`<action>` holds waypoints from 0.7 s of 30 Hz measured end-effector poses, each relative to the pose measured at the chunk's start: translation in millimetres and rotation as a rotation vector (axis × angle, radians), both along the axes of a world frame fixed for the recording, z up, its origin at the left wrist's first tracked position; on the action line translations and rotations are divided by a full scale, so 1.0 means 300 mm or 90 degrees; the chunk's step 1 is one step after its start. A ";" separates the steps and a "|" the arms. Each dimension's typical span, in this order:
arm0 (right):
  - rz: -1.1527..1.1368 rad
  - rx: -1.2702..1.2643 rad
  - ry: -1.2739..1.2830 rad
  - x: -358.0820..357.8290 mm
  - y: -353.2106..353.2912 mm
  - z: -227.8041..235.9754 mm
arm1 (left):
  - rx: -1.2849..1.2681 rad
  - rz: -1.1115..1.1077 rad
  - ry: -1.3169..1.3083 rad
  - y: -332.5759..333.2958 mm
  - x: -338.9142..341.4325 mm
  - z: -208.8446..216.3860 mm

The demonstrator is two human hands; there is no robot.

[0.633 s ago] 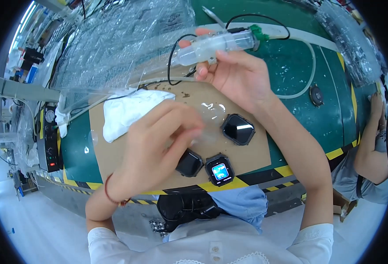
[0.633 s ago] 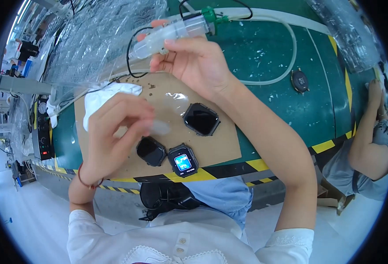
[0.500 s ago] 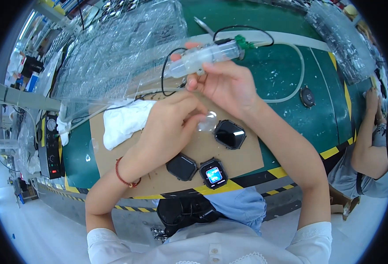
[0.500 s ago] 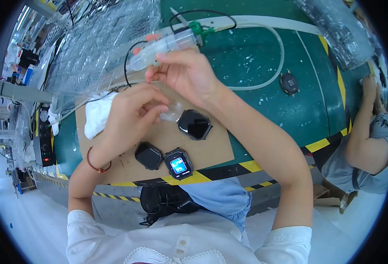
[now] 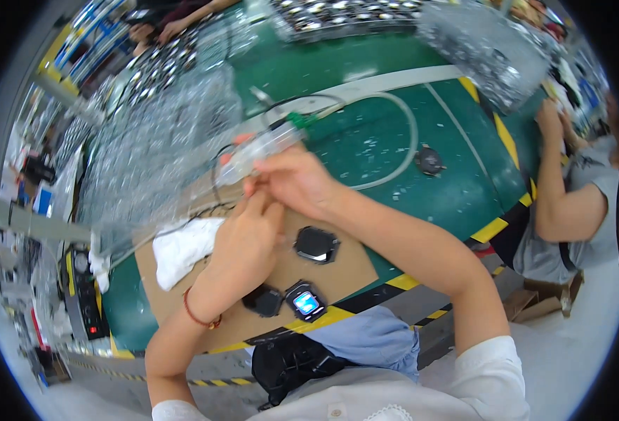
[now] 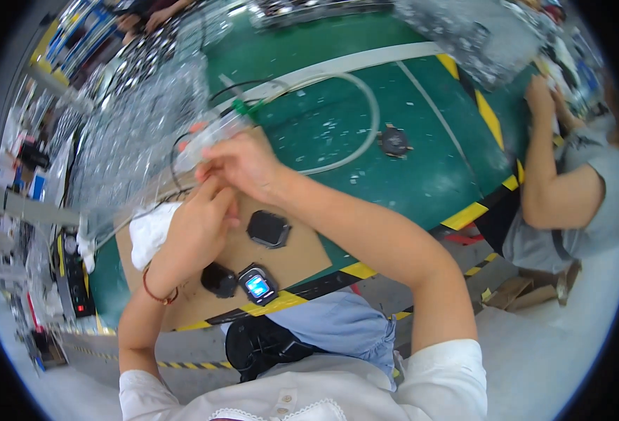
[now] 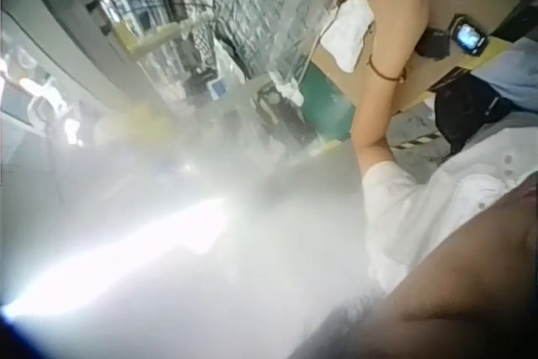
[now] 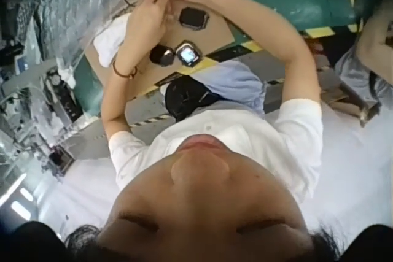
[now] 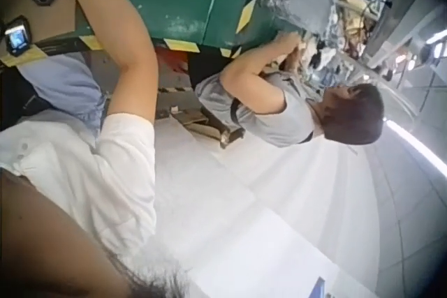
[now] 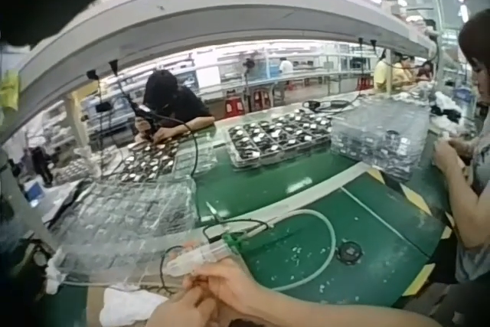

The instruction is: The person applies adhesive to smartwatch casings using a pneumatic dispenser, then assembles the smartwatch back components onto the casings.

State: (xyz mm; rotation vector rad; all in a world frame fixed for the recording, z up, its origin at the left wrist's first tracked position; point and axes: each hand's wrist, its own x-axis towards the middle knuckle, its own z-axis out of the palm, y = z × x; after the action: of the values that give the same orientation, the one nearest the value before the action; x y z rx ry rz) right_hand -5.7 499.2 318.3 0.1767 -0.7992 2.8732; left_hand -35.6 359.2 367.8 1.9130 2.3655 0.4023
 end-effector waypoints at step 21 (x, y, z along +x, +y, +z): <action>0.011 0.026 -0.007 -0.003 -0.002 -0.011 | 0.027 -0.348 -0.062 0.733 0.683 -0.044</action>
State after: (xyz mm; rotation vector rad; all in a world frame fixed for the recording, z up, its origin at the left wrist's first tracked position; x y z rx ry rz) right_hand -6.6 498.5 315.0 0.1749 -0.8636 2.8778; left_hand 169.4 579.1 354.7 2.3765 1.6857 0.4806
